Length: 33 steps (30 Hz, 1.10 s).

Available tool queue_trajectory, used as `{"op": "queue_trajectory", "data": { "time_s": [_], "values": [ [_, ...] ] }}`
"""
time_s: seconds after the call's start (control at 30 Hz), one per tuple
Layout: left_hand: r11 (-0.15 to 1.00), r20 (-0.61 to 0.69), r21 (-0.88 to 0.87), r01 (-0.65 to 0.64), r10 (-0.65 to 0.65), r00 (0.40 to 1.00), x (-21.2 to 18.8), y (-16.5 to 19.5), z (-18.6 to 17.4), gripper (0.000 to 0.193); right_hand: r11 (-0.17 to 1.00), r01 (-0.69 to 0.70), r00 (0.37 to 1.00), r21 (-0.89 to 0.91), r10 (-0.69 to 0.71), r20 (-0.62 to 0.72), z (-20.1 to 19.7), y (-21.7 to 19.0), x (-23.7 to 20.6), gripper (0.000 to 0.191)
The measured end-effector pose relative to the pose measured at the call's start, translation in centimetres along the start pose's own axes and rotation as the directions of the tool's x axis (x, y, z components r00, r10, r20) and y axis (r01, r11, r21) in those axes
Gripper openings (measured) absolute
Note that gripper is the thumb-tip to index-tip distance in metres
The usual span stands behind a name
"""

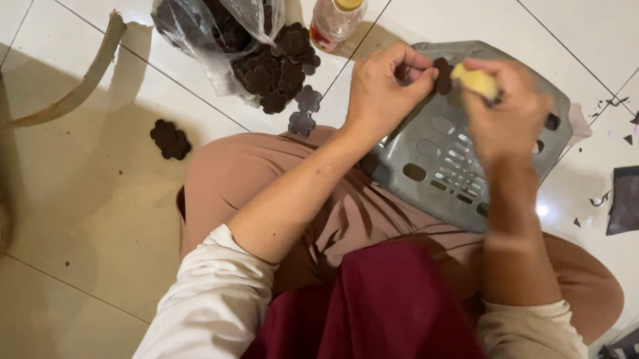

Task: The person sits on the floor and smooths dark flower-shaped cut pieces one at a time, rubbing each piece with a yellow sponge block over a plastic basket. Finished pieces are set on the floor beside a plastic bag holding more pieces.

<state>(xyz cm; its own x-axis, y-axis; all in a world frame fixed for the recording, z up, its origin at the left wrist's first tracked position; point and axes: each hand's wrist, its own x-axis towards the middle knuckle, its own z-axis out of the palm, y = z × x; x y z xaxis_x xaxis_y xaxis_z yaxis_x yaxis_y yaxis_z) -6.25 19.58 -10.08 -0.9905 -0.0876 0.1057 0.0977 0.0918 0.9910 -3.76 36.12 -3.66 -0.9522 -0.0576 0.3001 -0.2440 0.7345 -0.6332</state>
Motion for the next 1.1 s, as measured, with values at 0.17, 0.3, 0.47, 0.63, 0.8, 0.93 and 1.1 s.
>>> {"op": "queue_trajectory", "data": {
  "time_s": [0.17, 0.3, 0.47, 0.63, 0.8, 0.93, 1.1],
  "values": [
    [0.998, -0.023, 0.047, -0.039, 0.04, 0.999, -0.3, 0.1, 0.1, 0.015, 0.974, 0.139, 0.989, -0.18, -0.126, 0.079, 0.3, -0.7, -0.2, 0.017],
    [0.999, -0.034, 0.021, -0.046, 0.046, 0.998, -0.2, 0.2, 0.2, 0.014, 0.997, -0.039, 0.99, -0.067, 0.048, 0.129, -0.6, -1.0, -0.1, 0.021],
    [0.999, -0.028, 0.016, -0.031, 0.031, 0.999, -0.5, 0.1, 0.3, 0.014, 0.976, 0.157, 0.987, -0.153, -0.158, 0.001, 0.4, -0.9, 0.0, 0.02],
    [0.998, -0.052, 0.033, -0.045, 0.046, 0.998, -0.4, 0.0, 0.4, 0.014, 0.998, -0.057, 0.991, -0.016, 0.059, 0.122, -0.5, -0.3, -0.1, 0.016],
    [0.999, -0.045, 0.029, -0.033, 0.035, 0.998, -0.4, 0.0, 0.6, 0.014, 1.0, -0.005, 1.0, -0.011, 0.005, 0.003, 0.0, -0.2, -0.1, 0.016],
    [0.996, -0.048, 0.058, -0.065, 0.067, 0.997, -0.2, 0.6, 0.4, 0.015, 0.999, 0.028, 0.992, -0.038, -0.023, 0.127, -0.2, 0.1, 0.0, 0.017],
    [0.991, 0.046, -0.081, -0.104, 0.108, 0.993, -0.3, 0.9, -0.5, 0.027, 0.913, -0.283, 0.959, 0.294, 0.276, 0.066, -1.5, 1.0, 0.1, 0.018]
  ]
}}
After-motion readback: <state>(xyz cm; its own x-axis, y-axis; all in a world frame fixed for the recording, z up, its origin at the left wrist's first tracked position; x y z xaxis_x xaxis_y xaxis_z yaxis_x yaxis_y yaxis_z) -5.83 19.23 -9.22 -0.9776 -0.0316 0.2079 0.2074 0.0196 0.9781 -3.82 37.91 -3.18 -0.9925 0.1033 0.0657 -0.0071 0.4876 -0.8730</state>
